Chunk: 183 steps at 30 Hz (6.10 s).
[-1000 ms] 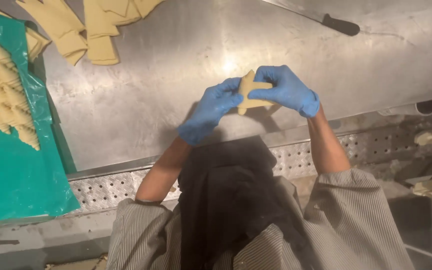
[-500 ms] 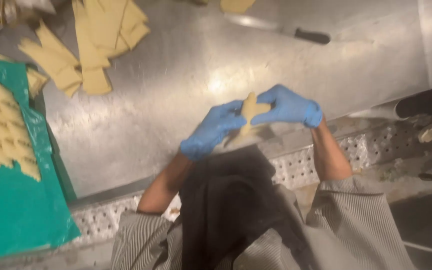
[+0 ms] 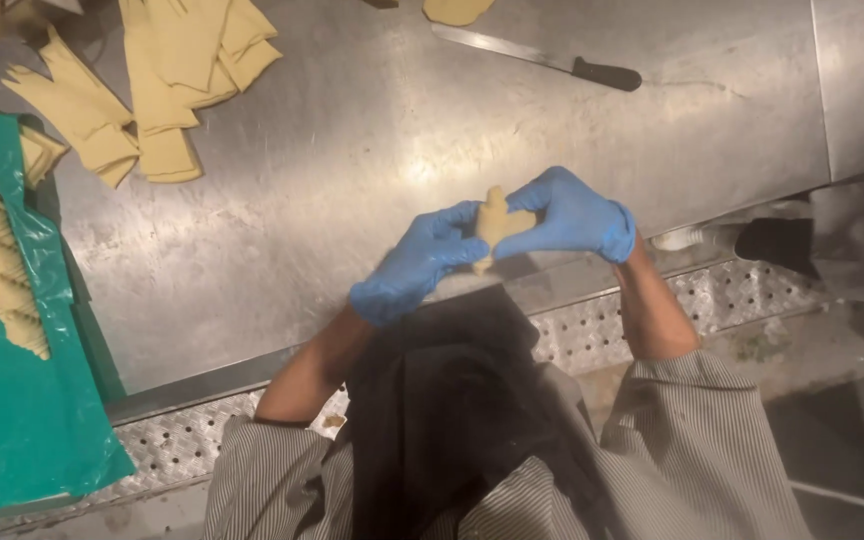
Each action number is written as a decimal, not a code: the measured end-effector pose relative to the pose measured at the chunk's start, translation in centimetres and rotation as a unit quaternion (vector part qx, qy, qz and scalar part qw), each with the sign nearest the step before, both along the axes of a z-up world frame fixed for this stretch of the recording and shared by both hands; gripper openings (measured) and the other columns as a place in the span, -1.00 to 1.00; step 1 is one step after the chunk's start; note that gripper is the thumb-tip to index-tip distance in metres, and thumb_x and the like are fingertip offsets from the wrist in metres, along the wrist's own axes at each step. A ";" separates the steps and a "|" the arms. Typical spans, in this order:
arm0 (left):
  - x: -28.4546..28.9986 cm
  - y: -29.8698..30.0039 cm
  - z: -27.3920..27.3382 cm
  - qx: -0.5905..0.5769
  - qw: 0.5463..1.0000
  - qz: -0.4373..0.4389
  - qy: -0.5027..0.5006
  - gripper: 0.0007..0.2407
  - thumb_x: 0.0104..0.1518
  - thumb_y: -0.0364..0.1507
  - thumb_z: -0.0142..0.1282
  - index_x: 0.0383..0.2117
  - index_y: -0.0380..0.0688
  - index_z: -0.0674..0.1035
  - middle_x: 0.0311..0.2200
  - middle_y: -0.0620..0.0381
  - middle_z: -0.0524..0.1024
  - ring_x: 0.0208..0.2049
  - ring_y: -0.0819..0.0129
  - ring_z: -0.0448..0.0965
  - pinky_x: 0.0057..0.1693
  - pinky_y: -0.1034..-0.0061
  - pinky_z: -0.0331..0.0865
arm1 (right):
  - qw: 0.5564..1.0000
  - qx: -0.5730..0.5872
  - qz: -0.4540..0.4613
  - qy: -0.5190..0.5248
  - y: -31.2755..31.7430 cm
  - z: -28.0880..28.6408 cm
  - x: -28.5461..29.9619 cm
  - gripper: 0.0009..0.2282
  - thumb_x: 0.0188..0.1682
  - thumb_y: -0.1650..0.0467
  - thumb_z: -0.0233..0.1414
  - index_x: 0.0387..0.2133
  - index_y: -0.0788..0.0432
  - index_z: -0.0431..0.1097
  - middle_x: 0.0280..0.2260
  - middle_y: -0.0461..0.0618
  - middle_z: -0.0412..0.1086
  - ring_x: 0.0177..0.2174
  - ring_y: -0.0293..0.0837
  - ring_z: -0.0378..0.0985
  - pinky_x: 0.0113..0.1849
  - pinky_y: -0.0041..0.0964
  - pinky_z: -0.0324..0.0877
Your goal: Rolling triangular dough pieces into croissant shapes on a kitchen workbench.
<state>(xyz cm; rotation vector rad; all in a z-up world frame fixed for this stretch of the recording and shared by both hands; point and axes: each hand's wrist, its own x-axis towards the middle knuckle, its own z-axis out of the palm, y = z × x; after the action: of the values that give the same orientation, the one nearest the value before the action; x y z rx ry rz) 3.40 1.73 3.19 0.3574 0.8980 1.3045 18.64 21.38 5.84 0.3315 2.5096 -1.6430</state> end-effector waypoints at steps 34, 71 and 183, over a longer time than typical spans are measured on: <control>-5.4 -6.9 -2.4 0.055 0.993 0.059 -0.088 -0.51 0.19 -0.49 0.25 0.23 -0.47 0.39 -0.11 -0.06 0.56 -0.20 0.37 0.59 0.00 0.52 0.54 | 0.991 0.134 -0.016 0.000 -7.1 1.3 -6.6 -0.67 -0.26 0.16 0.36 -0.42 0.17 0.62 -0.68 -0.08 0.47 -0.73 -0.28 0.36 -0.58 -0.37 0.27; -7.6 -6.5 -0.4 0.090 0.985 0.116 -0.095 -0.45 0.22 -0.41 0.20 0.30 -0.49 0.30 0.09 -0.15 0.50 0.05 0.20 0.56 0.19 0.39 0.48 | 0.984 0.155 -0.050 0.071 -5.7 2.3 -9.1 -0.72 -0.22 0.29 0.40 -0.57 0.23 0.48 -0.72 -0.11 0.19 -0.66 -0.35 0.15 -0.58 -0.37 0.09; -21.0 -35.7 -11.0 -0.036 0.933 0.358 -0.004 -0.49 0.13 -0.45 0.25 0.22 -0.34 0.39 0.02 -0.02 0.52 -0.01 0.28 0.55 0.08 0.50 0.48 | 0.935 -0.330 -0.017 -0.132 -34.0 -14.4 -29.6 -0.47 0.11 0.22 -0.02 0.33 0.14 0.11 0.16 -0.05 0.32 0.12 -0.11 0.39 0.01 -0.23 0.42</control>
<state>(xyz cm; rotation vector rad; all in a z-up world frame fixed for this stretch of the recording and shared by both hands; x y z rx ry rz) -17.59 -34.01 -7.82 -0.0535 1.1173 1.9279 -10.97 -12.64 -8.53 0.4716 1.6437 -2.1535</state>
